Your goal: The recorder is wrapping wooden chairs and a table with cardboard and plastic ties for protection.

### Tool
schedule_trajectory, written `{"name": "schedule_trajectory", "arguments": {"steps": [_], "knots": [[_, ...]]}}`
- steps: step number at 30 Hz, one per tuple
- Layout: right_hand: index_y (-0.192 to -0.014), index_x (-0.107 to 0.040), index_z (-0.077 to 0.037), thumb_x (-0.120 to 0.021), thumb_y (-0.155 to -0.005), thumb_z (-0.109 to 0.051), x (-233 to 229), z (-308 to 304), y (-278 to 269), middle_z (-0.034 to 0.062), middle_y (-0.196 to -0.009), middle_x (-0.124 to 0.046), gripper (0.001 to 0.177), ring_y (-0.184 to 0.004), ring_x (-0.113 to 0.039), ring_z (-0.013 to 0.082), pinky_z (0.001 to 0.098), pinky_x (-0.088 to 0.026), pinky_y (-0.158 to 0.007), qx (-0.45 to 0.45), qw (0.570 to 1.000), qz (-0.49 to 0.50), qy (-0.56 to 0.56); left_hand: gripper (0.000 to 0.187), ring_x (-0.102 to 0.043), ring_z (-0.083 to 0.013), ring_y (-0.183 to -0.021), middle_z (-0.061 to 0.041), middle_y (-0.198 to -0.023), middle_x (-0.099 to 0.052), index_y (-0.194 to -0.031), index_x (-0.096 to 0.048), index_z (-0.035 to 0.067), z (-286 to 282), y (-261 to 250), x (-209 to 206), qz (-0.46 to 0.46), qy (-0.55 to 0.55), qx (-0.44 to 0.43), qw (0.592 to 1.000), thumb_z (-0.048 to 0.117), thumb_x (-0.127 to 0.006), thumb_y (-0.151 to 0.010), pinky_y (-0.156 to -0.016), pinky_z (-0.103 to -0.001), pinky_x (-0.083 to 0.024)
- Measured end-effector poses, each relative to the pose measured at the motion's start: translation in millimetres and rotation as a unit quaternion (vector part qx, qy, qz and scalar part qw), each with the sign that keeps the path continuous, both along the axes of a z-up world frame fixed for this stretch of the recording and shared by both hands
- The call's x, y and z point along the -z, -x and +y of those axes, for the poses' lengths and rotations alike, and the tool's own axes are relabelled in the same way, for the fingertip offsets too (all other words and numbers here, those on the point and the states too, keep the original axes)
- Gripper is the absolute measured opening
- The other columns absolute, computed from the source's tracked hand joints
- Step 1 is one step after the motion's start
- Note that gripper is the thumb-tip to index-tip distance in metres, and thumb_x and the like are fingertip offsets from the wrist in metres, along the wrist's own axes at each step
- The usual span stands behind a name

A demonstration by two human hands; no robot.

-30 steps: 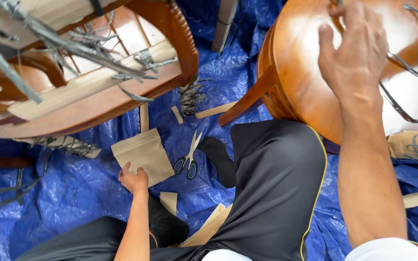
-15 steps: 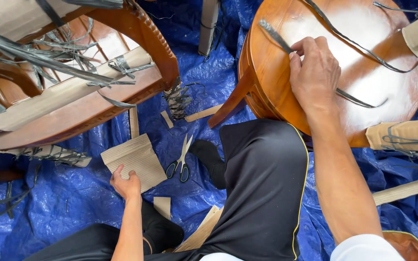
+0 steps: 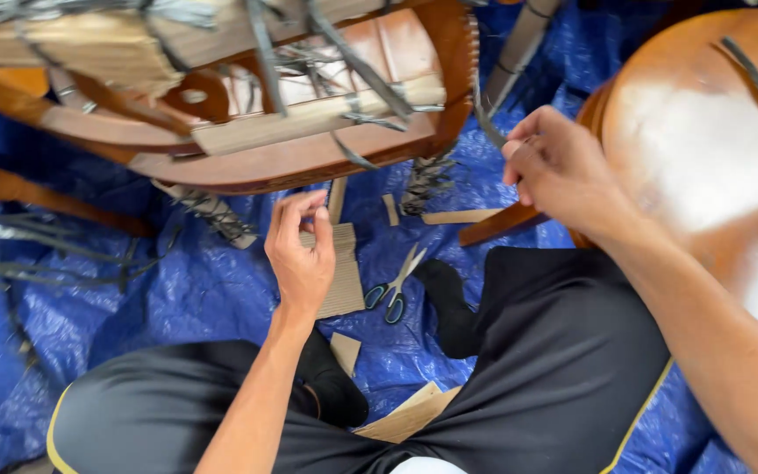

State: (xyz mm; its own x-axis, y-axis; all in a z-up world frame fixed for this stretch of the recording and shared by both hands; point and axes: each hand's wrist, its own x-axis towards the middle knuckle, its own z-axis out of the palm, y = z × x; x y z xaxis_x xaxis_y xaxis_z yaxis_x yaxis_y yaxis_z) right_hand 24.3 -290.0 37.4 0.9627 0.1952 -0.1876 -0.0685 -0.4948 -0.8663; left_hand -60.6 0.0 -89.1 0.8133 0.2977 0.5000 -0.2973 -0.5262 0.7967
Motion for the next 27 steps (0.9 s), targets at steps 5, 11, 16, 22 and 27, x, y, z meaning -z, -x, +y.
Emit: {"name": "schedule_trajectory", "arguments": {"steps": [5,11,16,22,27], "knots": [[-0.105,-0.055,-0.002,-0.055,-0.099,-0.014,37.0,76.6,12.9,0.0107,-0.074,-0.071,0.014,-0.05,-0.059,0.0132,0.0295,-0.047,-0.042,-0.074,0.987,0.138,0.029,0.024,-0.072,-0.019,-0.089,-0.006,-0.125,-0.069,-0.126,-0.066,0.007,16.4,-11.9,-87.5,-0.104,-0.171,0.013,0.98,0.001,-0.07,-0.103,-0.073,-0.028,-0.058],[-0.104,-0.054,0.0,-0.053,-0.101,-0.015,61.3,160.8,17.6,0.0084,-0.079,-0.073,0.016,-0.05,-0.058,0.0108,0.0259,-0.046,-0.041,-0.015,0.978,0.123,-0.165,0.048,-0.075,-0.0228,-0.088,-0.007,-0.142,-0.063,-0.137,-0.059,0.002,23.4,-44.6,-94.2,-0.053,-0.33,0.011,0.942,0.003,-0.071,-0.091,-0.066,-0.034,-0.058],[-0.107,-0.06,0.001,-0.056,-0.103,-0.017,63.6,199.5,5.7,0.0027,-0.079,-0.068,0.019,-0.056,-0.056,0.0075,0.0246,-0.045,-0.046,0.123,0.938,0.049,-0.321,0.052,-0.074,-0.0239,-0.086,-0.007,-0.144,-0.062,-0.139,-0.059,0.006,23.0,-50.0,-89.3,-0.049,-0.346,-0.005,0.937,-0.001,-0.069,-0.088,-0.069,-0.034,-0.059],[-0.105,-0.062,-0.005,-0.063,-0.099,-0.015,74.1,204.7,2.2,-0.002,-0.07,-0.057,0.012,-0.057,-0.052,0.0051,0.0219,-0.043,-0.052,0.168,0.834,0.117,-0.513,0.056,-0.075,-0.0213,-0.089,-0.006,-0.14,-0.065,-0.138,-0.06,0.006,21.6,-49.1,-92.4,-0.063,-0.32,0.003,0.945,-0.002,-0.068,-0.084,-0.072,-0.034,-0.06],[-0.086,-0.057,-0.016,-0.07,-0.093,-0.034,83.6,198.4,-7.7,-0.0077,-0.072,-0.051,0.023,-0.064,-0.051,0.0056,0.0222,-0.044,-0.056,0.11,0.767,0.197,-0.601,0.05,-0.076,-0.0216,-0.089,-0.006,-0.14,-0.067,-0.138,-0.057,0.008,19.6,-50.8,-92.4,-0.037,-0.333,-0.003,0.942,-0.001,-0.066,-0.09,-0.069,-0.035,-0.06]]}}
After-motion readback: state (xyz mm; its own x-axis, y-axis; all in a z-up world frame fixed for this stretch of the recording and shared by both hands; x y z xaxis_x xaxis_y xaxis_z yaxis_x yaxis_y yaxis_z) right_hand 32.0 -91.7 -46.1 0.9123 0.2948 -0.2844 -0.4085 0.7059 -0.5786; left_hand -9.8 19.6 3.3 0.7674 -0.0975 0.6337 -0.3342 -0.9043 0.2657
